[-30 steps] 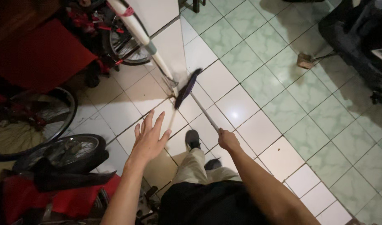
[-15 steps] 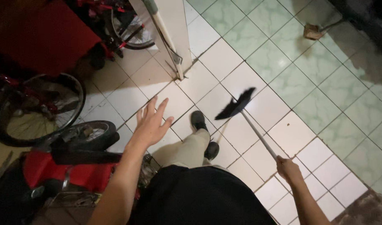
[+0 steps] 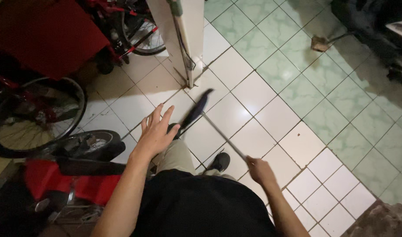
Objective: The person sweeps a tiled floor using a broom, moving back and forth across the area. The person navigates around parked motorcycles, a bicycle, and a red stool while sweeping debris toward a corner.
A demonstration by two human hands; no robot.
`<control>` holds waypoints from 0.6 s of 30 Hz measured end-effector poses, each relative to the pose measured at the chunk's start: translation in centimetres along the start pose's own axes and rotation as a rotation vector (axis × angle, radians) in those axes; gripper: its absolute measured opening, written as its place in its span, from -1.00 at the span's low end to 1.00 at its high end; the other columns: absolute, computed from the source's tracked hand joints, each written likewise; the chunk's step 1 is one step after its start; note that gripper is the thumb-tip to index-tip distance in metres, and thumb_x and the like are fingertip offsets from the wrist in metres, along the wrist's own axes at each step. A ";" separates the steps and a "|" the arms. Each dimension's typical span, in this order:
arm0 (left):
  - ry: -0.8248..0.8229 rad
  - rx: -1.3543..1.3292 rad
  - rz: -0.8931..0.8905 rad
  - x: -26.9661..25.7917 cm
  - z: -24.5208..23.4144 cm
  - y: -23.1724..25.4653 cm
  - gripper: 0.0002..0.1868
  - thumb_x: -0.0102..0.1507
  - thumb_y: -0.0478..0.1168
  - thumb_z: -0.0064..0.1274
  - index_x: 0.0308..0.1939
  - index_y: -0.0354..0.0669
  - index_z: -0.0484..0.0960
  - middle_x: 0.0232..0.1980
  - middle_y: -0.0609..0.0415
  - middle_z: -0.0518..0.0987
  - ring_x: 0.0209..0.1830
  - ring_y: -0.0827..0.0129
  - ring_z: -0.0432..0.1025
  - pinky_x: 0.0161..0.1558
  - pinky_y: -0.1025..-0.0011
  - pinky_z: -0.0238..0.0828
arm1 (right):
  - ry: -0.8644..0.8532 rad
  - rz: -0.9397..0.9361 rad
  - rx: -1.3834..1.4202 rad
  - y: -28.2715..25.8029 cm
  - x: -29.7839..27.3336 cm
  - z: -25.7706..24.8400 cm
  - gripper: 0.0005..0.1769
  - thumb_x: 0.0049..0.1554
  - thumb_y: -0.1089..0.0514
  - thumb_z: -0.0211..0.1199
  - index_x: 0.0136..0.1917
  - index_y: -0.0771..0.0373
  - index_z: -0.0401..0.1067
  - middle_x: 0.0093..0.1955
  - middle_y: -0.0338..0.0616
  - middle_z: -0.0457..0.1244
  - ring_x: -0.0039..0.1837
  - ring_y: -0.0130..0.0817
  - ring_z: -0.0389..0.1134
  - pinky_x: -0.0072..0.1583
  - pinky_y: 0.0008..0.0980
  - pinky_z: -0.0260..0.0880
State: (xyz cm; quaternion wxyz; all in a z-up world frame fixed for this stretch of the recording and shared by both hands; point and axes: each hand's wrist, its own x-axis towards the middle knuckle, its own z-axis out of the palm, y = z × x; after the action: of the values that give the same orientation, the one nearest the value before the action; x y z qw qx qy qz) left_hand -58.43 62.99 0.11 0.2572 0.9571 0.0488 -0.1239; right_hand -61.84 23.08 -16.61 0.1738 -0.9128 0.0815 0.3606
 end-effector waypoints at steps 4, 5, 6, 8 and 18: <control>-0.010 -0.029 0.009 2.0 -1.9 -4.0 -0.28 0.34 0.06 -0.04 0.53 -0.04 0.17 0.59 -0.29 -0.02 0.58 -0.15 -0.05 0.44 -0.24 -0.28 | 0.047 -0.250 -0.126 -12.2 0.7 -1.1 -0.61 0.30 -0.17 0.05 0.26 -0.11 0.54 0.04 0.06 0.42 0.10 0.11 0.43 0.15 0.03 0.46; -0.024 -0.039 0.001 2.4 -2.5 -5.3 -0.29 0.34 0.06 -0.04 0.53 -0.03 0.17 0.59 -0.28 -0.02 0.58 -0.15 -0.06 0.43 -0.25 -0.29 | 0.016 -0.226 -0.158 -15.3 1.2 -0.9 -0.61 0.30 -0.16 0.05 0.28 -0.12 0.52 0.05 0.02 0.42 0.11 0.07 0.44 0.14 0.01 0.47; -0.038 -0.046 -0.001 3.0 -3.3 -6.6 -0.29 0.35 0.06 -0.05 0.53 -0.03 0.17 0.59 -0.26 -0.01 0.59 -0.14 -0.07 0.43 -0.26 -0.29 | -0.012 -0.201 -0.185 -18.3 1.9 -0.7 -0.61 0.29 -0.15 0.04 0.30 -0.13 0.50 0.07 -0.01 0.43 0.12 0.02 0.44 0.14 -0.01 0.47; 0.003 -0.059 0.019 3.7 -4.8 -9.3 -0.30 0.35 0.07 -0.05 0.53 -0.02 0.19 0.60 -0.25 0.03 0.58 -0.13 -0.02 0.44 -0.25 -0.24 | -0.016 -0.238 -0.153 -23.7 3.1 0.5 -0.61 0.29 -0.11 0.02 0.31 -0.14 0.48 0.14 -0.10 0.41 0.14 -0.03 0.45 0.15 -0.02 0.47; -0.135 0.037 0.227 9.3 -8.8 -18.5 -0.27 0.32 0.07 -0.01 0.54 0.00 0.21 0.58 -0.32 0.08 0.52 -0.23 0.06 0.41 -0.24 -0.18 | -0.094 0.010 -0.137 -28.5 9.3 6.8 -0.64 0.24 0.08 0.09 0.25 -0.11 0.54 0.17 -0.10 0.41 0.18 -0.03 0.45 0.12 -0.03 0.49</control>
State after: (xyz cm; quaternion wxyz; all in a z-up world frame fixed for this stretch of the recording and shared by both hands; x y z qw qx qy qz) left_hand -50.46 83.69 -3.84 0.2548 0.9505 -0.0795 -0.1588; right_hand -51.59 51.83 -20.22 0.1128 -0.9043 0.0529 0.4084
